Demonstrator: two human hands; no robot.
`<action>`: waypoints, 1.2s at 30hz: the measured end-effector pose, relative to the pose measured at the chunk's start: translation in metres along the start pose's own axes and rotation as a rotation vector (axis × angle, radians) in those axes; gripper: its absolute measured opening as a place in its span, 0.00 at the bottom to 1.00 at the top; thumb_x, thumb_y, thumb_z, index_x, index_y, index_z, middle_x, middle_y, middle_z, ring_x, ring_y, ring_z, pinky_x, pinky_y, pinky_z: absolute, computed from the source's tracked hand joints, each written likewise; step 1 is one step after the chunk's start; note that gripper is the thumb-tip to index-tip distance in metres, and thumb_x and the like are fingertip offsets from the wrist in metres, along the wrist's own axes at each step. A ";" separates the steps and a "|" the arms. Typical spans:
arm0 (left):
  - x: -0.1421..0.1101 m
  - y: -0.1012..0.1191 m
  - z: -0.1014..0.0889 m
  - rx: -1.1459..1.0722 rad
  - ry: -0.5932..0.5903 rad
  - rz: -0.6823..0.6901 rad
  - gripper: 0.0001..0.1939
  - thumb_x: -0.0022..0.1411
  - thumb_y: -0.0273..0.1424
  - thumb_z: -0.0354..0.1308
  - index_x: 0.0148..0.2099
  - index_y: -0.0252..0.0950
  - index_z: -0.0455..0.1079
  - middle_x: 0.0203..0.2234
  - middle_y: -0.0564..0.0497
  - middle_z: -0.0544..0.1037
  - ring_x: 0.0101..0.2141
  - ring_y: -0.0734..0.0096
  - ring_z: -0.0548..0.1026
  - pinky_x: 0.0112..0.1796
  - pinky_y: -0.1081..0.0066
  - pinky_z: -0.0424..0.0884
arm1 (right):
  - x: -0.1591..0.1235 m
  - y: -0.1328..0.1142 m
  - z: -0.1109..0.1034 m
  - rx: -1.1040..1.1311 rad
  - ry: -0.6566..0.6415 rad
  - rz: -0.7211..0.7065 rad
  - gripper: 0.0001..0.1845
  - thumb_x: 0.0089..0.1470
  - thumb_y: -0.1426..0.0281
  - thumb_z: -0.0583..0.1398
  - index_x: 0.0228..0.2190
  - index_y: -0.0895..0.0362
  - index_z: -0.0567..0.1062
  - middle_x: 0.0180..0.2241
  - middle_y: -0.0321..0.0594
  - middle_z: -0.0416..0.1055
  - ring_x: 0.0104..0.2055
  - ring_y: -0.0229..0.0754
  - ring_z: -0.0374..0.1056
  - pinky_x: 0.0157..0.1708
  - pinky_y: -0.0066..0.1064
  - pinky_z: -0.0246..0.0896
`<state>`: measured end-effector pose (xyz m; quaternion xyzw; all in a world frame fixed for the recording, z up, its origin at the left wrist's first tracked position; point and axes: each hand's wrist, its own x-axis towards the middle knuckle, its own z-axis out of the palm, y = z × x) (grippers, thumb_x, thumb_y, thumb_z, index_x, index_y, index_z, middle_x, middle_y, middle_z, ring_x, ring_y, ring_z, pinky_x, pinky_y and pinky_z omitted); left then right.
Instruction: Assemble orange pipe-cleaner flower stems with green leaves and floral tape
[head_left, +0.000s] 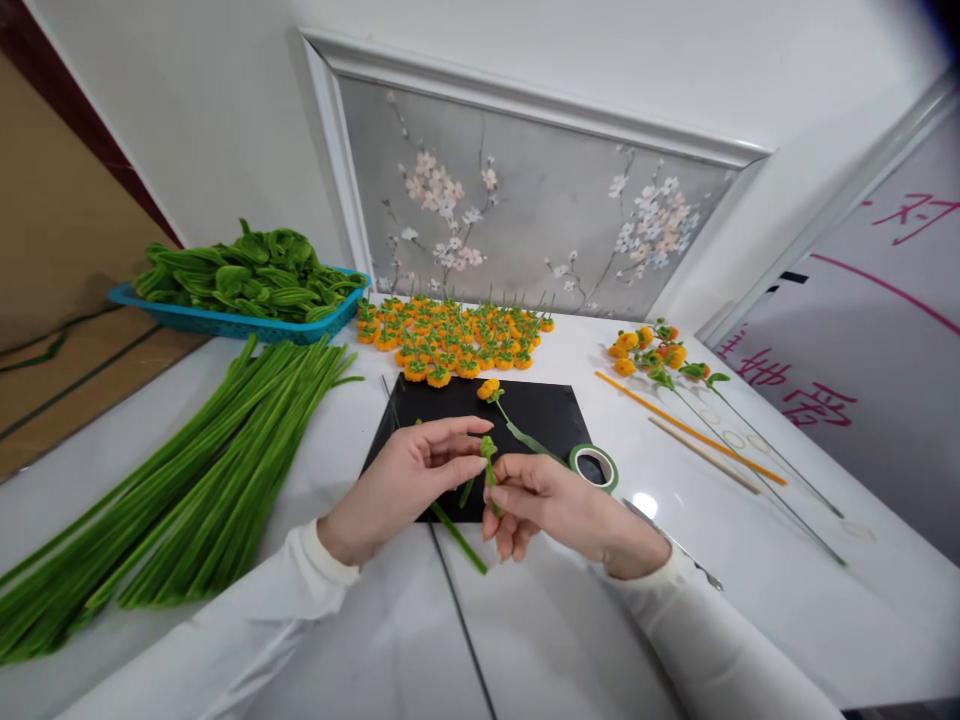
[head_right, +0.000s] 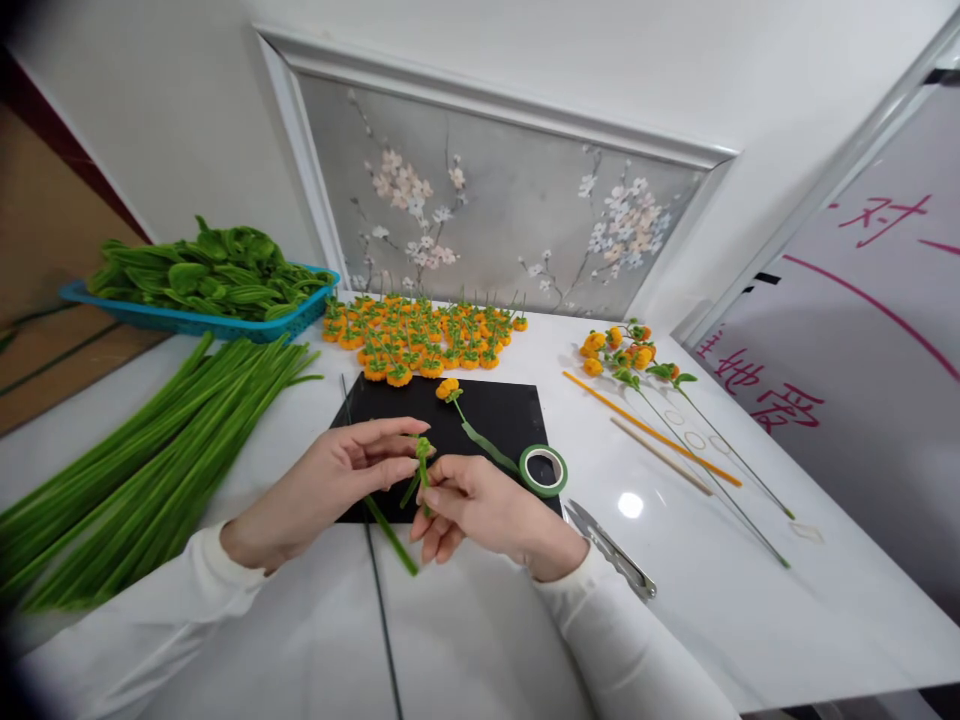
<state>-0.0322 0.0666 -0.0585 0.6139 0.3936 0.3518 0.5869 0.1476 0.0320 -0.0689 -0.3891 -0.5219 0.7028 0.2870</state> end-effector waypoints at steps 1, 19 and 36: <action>0.000 -0.001 0.001 0.010 0.011 0.018 0.16 0.53 0.31 0.63 0.47 0.39 0.73 0.36 0.49 0.80 0.37 0.67 0.75 0.38 0.70 0.70 | 0.000 -0.001 0.001 -0.014 0.000 -0.004 0.15 0.52 0.59 0.60 0.28 0.58 0.63 0.24 0.34 0.71 0.21 0.32 0.69 0.21 0.22 0.64; -0.006 -0.001 0.011 0.126 0.124 0.169 0.16 0.55 0.31 0.62 0.46 0.40 0.65 0.29 0.53 0.77 0.31 0.70 0.75 0.34 0.72 0.70 | -0.003 -0.002 -0.013 -0.407 0.319 -0.260 0.10 0.57 0.63 0.55 0.33 0.57 0.71 0.30 0.37 0.71 0.30 0.35 0.71 0.25 0.24 0.66; -0.019 -0.007 0.024 0.082 -0.010 0.050 0.17 0.55 0.27 0.59 0.48 0.40 0.63 0.32 0.51 0.78 0.33 0.65 0.77 0.35 0.67 0.71 | -0.012 -0.007 -0.013 -0.528 0.239 -0.429 0.07 0.52 0.73 0.60 0.26 0.55 0.77 0.27 0.36 0.70 0.25 0.34 0.66 0.25 0.25 0.62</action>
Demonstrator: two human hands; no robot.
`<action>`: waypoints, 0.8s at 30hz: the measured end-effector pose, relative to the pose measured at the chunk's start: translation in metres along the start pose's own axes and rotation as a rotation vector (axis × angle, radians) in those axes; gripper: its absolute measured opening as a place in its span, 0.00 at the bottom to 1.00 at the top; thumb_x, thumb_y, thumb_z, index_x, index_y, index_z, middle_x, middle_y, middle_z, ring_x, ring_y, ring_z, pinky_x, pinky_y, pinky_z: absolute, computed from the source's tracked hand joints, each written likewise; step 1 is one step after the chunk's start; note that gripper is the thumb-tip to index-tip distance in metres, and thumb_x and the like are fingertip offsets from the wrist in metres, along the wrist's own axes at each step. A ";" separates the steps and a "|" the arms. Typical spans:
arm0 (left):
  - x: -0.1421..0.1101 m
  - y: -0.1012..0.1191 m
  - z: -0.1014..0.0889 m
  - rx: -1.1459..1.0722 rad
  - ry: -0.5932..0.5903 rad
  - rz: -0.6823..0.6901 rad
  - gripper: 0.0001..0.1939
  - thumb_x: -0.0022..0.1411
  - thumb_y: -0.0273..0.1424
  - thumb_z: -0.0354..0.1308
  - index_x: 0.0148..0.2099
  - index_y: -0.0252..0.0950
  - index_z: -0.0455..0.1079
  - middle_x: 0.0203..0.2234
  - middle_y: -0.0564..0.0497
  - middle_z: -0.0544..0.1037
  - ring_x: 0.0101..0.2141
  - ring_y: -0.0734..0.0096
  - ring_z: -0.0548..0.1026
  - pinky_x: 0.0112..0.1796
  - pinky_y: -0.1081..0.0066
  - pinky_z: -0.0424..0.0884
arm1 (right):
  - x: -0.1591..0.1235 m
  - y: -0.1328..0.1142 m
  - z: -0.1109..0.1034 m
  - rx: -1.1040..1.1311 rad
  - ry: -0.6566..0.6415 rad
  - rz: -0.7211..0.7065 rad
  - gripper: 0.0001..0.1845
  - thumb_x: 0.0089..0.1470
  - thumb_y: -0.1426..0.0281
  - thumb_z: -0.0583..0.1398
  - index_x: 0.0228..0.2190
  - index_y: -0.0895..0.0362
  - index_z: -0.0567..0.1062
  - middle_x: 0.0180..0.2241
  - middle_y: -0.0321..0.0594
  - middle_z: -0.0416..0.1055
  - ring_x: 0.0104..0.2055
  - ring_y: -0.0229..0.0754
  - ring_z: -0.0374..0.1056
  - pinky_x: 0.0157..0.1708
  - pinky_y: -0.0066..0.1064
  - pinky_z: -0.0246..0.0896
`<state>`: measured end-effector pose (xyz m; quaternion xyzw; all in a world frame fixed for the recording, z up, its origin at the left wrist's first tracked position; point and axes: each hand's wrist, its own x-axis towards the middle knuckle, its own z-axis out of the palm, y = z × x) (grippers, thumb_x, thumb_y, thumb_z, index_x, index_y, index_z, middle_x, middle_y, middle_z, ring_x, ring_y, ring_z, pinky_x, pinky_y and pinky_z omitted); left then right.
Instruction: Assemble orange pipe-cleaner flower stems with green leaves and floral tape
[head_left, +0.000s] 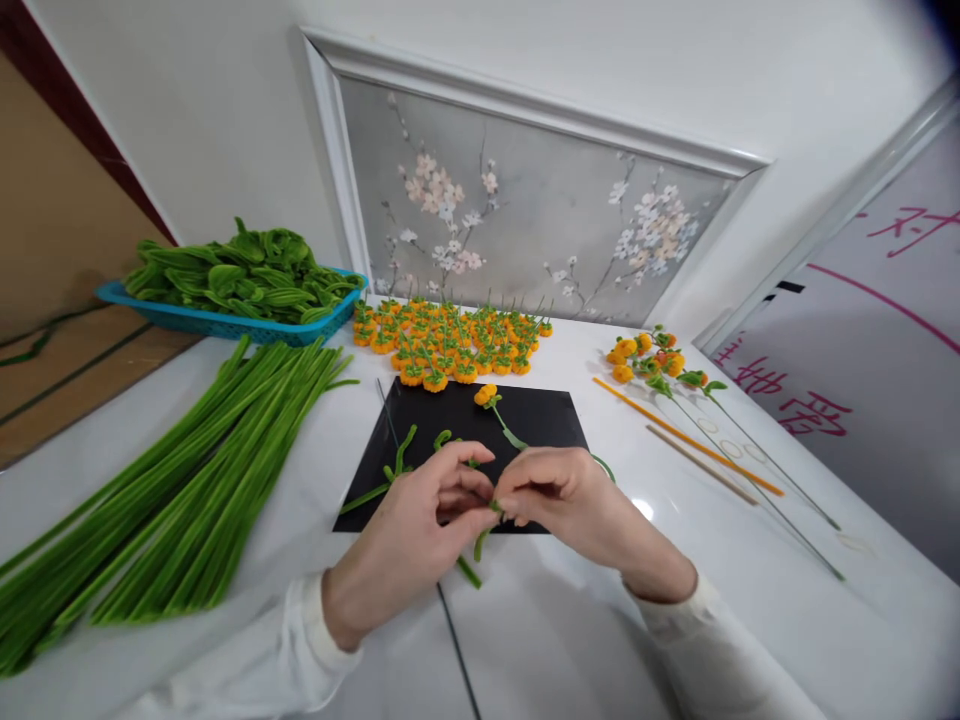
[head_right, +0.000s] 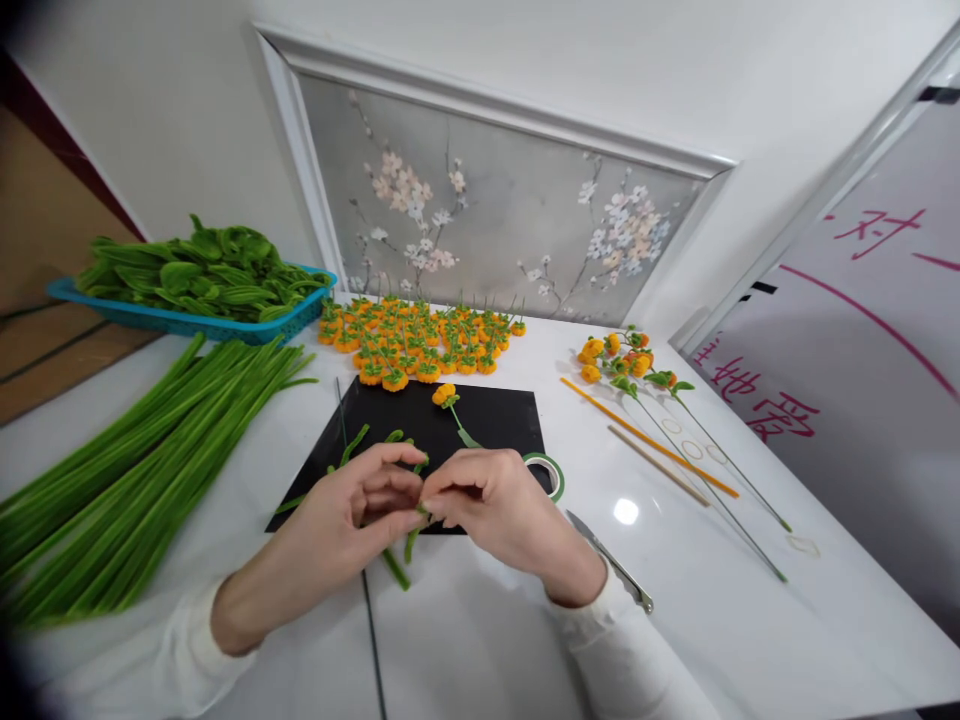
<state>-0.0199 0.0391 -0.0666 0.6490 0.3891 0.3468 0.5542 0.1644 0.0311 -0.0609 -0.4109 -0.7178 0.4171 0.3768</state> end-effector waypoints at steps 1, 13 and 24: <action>-0.001 0.000 0.002 -0.051 -0.017 -0.042 0.17 0.54 0.27 0.60 0.46 0.40 0.63 0.31 0.51 0.78 0.32 0.66 0.76 0.34 0.68 0.70 | -0.001 -0.001 -0.003 0.002 -0.034 0.006 0.06 0.52 0.73 0.60 0.26 0.55 0.78 0.27 0.36 0.70 0.25 0.34 0.65 0.25 0.25 0.61; -0.010 0.012 0.015 -0.428 -0.091 -0.300 0.12 0.48 0.28 0.65 0.29 0.36 0.63 0.23 0.55 0.74 0.24 0.76 0.69 0.28 0.74 0.63 | -0.001 -0.006 -0.014 0.131 -0.242 0.070 0.06 0.51 0.67 0.63 0.27 0.57 0.79 0.28 0.36 0.68 0.27 0.33 0.63 0.27 0.24 0.59; -0.010 0.011 0.005 -0.625 -0.224 -0.379 0.09 0.53 0.29 0.65 0.38 0.36 0.71 0.29 0.52 0.75 0.31 0.75 0.73 0.35 0.75 0.68 | 0.000 -0.007 -0.017 0.306 -0.162 0.023 0.06 0.51 0.67 0.63 0.28 0.57 0.78 0.30 0.36 0.67 0.28 0.33 0.64 0.29 0.25 0.62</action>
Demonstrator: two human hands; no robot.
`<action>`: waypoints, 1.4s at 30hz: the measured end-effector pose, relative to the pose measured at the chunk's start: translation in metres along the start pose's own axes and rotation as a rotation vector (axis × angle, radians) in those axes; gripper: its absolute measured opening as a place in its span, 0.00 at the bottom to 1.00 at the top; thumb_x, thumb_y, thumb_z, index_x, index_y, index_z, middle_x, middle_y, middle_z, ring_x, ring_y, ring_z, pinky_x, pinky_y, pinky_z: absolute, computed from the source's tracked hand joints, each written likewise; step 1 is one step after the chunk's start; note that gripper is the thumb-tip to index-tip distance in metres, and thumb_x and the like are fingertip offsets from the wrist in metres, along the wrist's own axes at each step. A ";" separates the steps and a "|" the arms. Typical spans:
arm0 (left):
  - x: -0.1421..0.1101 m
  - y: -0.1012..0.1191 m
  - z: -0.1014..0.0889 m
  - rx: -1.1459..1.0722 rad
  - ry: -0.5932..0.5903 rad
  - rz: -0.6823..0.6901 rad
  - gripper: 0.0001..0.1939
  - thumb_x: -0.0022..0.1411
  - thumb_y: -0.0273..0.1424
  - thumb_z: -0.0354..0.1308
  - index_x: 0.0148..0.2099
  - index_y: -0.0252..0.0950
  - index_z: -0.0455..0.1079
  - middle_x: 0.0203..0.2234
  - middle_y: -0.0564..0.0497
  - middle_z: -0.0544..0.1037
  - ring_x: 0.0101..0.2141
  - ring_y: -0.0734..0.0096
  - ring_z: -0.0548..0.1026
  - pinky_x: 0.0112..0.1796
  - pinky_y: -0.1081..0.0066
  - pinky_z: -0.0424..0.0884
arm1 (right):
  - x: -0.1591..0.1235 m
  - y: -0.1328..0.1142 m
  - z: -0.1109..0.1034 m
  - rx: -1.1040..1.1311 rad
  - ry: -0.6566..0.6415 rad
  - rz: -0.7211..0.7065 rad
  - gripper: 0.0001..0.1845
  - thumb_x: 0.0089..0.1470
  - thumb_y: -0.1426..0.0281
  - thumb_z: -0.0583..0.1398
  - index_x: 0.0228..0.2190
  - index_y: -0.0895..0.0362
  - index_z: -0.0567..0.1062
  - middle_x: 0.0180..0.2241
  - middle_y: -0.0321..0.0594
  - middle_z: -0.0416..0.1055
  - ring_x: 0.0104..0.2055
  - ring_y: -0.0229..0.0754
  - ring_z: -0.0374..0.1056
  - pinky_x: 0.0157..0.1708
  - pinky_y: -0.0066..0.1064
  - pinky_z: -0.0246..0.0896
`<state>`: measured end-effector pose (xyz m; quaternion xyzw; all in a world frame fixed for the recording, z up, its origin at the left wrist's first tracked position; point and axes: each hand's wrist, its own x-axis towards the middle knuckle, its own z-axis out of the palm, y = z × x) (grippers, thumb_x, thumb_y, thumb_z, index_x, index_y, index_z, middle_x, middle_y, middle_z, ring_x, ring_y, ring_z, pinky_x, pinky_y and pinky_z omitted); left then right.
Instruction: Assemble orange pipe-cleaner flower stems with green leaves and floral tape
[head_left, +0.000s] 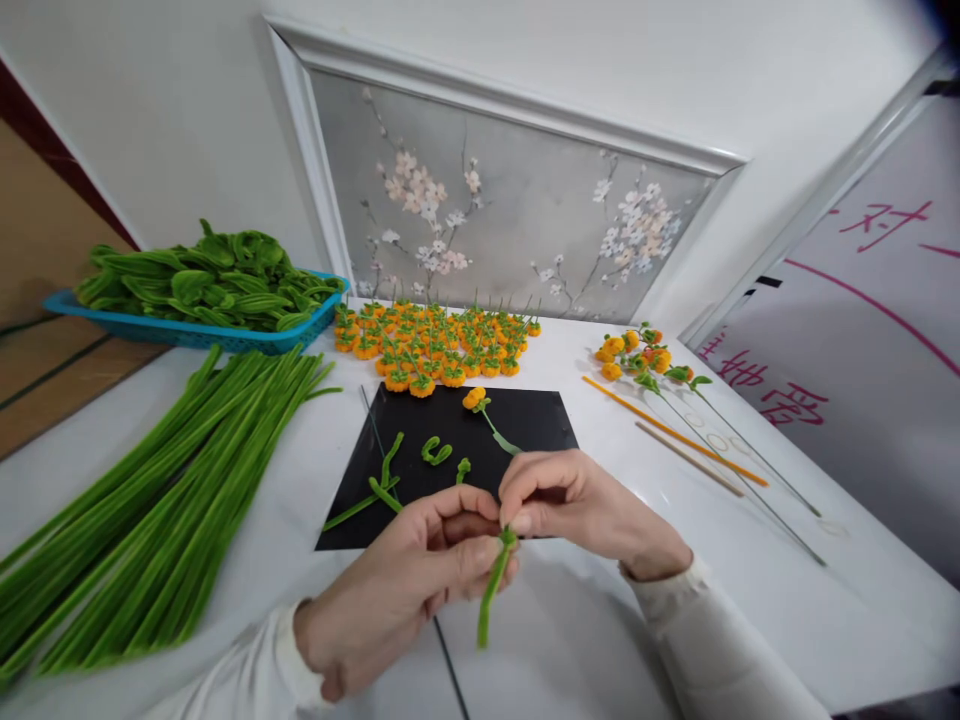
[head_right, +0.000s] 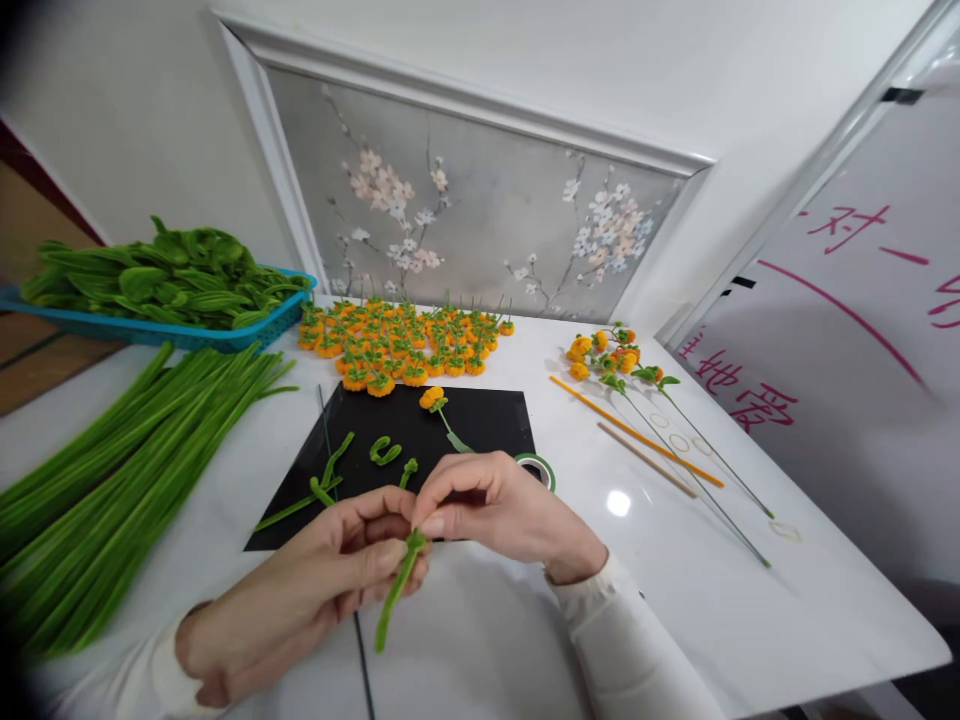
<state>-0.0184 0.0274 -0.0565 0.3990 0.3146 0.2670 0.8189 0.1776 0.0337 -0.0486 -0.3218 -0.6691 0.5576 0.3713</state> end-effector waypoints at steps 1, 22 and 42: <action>0.000 0.001 -0.001 -0.005 -0.010 -0.014 0.09 0.54 0.29 0.64 0.39 0.36 0.72 0.31 0.51 0.76 0.33 0.74 0.74 0.38 0.73 0.68 | 0.000 0.000 -0.001 -0.010 0.022 -0.021 0.06 0.51 0.66 0.63 0.28 0.57 0.78 0.30 0.36 0.68 0.29 0.33 0.64 0.29 0.25 0.62; 0.003 0.006 -0.004 0.253 0.061 0.122 0.08 0.53 0.29 0.64 0.33 0.34 0.68 0.22 0.54 0.74 0.25 0.76 0.70 0.27 0.76 0.63 | 0.000 0.000 0.000 0.043 0.039 -0.018 0.09 0.50 0.68 0.64 0.35 0.57 0.78 0.33 0.37 0.68 0.27 0.31 0.64 0.28 0.24 0.63; 0.003 0.009 -0.001 0.214 0.161 0.080 0.08 0.54 0.33 0.63 0.30 0.33 0.72 0.24 0.54 0.74 0.24 0.77 0.71 0.29 0.76 0.69 | 0.002 0.008 0.003 0.081 0.095 0.065 0.10 0.49 0.67 0.64 0.34 0.59 0.76 0.27 0.35 0.70 0.28 0.33 0.65 0.30 0.26 0.64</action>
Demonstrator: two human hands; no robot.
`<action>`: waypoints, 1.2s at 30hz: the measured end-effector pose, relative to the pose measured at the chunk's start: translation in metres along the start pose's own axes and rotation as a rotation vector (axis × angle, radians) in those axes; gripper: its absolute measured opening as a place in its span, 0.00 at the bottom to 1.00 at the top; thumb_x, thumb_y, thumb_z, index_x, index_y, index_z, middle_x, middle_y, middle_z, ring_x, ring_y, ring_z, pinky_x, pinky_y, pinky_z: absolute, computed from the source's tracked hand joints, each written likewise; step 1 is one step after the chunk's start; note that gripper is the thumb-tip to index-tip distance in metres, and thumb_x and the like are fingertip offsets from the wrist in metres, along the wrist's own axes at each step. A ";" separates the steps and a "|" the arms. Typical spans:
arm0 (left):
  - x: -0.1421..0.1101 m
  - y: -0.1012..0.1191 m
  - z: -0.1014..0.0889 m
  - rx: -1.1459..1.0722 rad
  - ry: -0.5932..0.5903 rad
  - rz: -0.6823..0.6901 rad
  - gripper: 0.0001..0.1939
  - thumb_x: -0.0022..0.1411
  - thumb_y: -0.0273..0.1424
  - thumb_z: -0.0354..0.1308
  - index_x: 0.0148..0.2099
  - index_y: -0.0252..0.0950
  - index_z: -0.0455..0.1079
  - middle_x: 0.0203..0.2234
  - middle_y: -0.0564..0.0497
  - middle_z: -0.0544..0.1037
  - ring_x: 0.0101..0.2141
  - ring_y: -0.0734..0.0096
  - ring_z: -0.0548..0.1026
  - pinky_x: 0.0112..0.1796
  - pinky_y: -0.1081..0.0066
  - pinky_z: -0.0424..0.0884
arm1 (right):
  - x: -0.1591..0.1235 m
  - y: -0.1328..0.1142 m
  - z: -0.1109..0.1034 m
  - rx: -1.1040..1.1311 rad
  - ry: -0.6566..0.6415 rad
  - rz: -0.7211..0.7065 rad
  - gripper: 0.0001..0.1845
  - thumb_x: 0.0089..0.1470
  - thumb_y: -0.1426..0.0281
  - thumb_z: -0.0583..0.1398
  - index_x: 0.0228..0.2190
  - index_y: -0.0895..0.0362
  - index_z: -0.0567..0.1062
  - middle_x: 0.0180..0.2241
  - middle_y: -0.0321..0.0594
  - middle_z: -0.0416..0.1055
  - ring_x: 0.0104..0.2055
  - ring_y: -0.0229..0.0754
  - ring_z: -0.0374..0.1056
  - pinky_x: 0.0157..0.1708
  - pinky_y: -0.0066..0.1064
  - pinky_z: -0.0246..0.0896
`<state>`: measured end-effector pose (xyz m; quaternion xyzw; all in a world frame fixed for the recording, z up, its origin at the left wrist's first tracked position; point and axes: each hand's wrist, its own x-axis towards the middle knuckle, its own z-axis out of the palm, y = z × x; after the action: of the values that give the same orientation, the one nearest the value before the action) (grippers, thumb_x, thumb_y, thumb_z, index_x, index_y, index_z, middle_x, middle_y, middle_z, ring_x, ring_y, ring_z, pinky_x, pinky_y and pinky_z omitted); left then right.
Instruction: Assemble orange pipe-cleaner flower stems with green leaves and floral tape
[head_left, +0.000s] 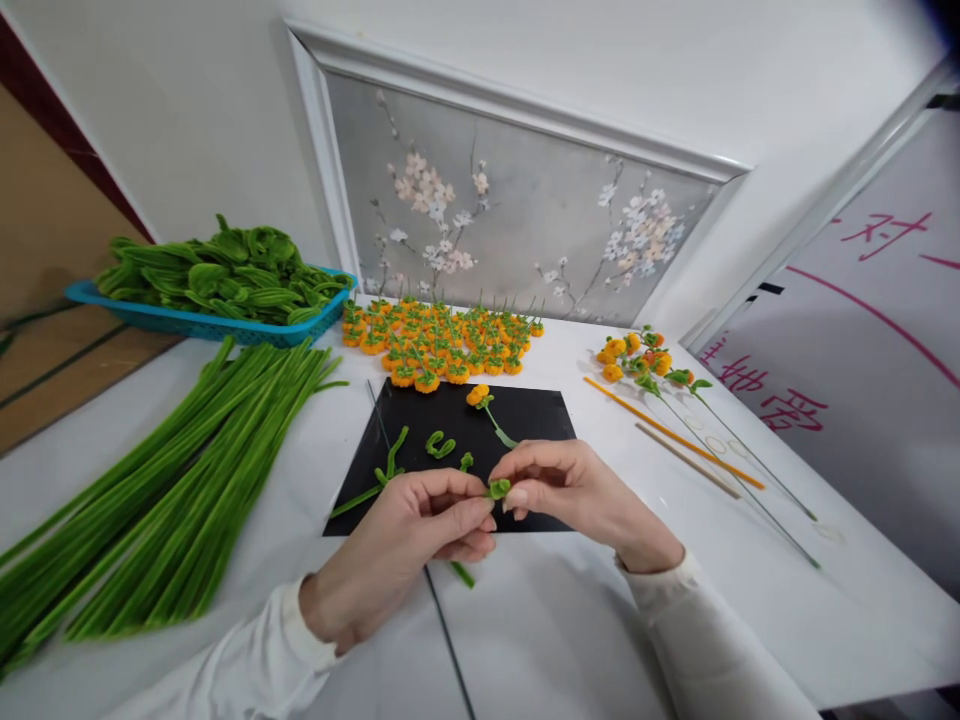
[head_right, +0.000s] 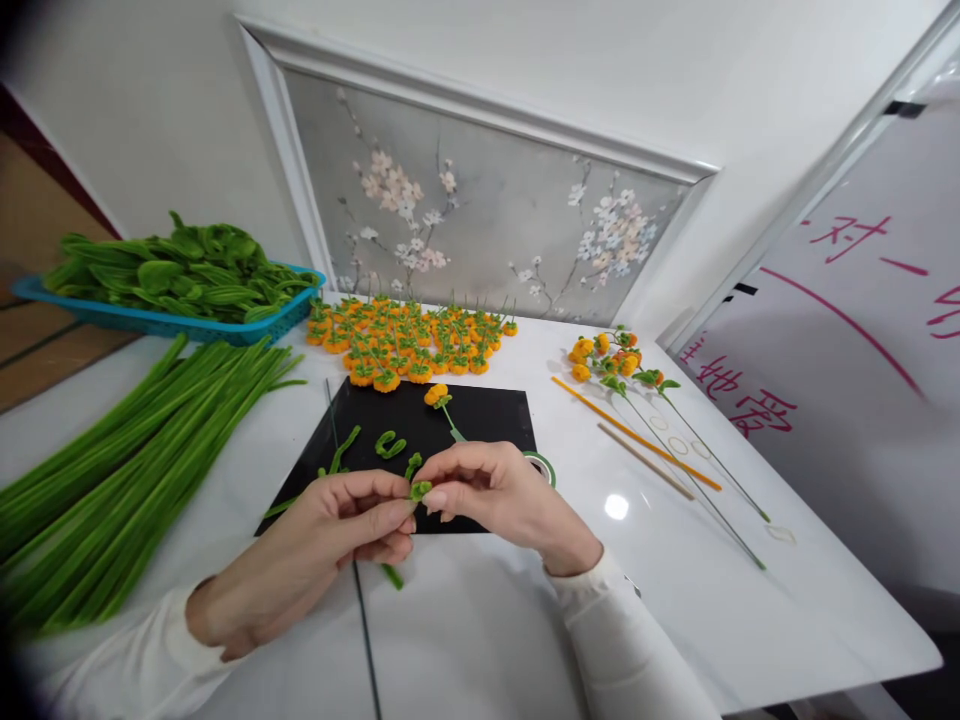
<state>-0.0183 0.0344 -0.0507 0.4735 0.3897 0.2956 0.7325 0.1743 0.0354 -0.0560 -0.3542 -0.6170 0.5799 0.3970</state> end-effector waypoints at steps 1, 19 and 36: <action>0.000 0.000 0.000 0.004 -0.002 0.000 0.08 0.54 0.33 0.63 0.30 0.33 0.72 0.24 0.54 0.74 0.25 0.77 0.72 0.30 0.76 0.69 | 0.000 0.001 0.001 0.001 0.006 -0.010 0.09 0.49 0.67 0.64 0.33 0.59 0.76 0.27 0.35 0.70 0.27 0.33 0.65 0.30 0.26 0.64; 0.001 0.005 -0.007 -0.169 0.020 -0.119 0.21 0.59 0.45 0.55 0.43 0.32 0.71 0.36 0.42 0.81 0.36 0.60 0.79 0.38 0.64 0.74 | 0.006 0.008 -0.010 -0.074 0.170 -0.034 0.14 0.49 0.60 0.63 0.30 0.59 0.72 0.24 0.33 0.66 0.25 0.32 0.61 0.28 0.27 0.60; -0.019 -0.028 0.023 0.011 -0.088 -0.199 0.19 0.60 0.46 0.51 0.38 0.34 0.69 0.33 0.49 0.75 0.20 0.79 0.71 0.19 0.79 0.62 | 0.010 0.016 -0.006 0.031 0.179 0.104 0.15 0.50 0.59 0.62 0.29 0.59 0.69 0.19 0.29 0.62 0.19 0.29 0.57 0.20 0.22 0.54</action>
<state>-0.0075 -0.0021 -0.0651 0.4492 0.4039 0.1982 0.7719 0.1752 0.0481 -0.0709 -0.4297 -0.5508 0.5754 0.4253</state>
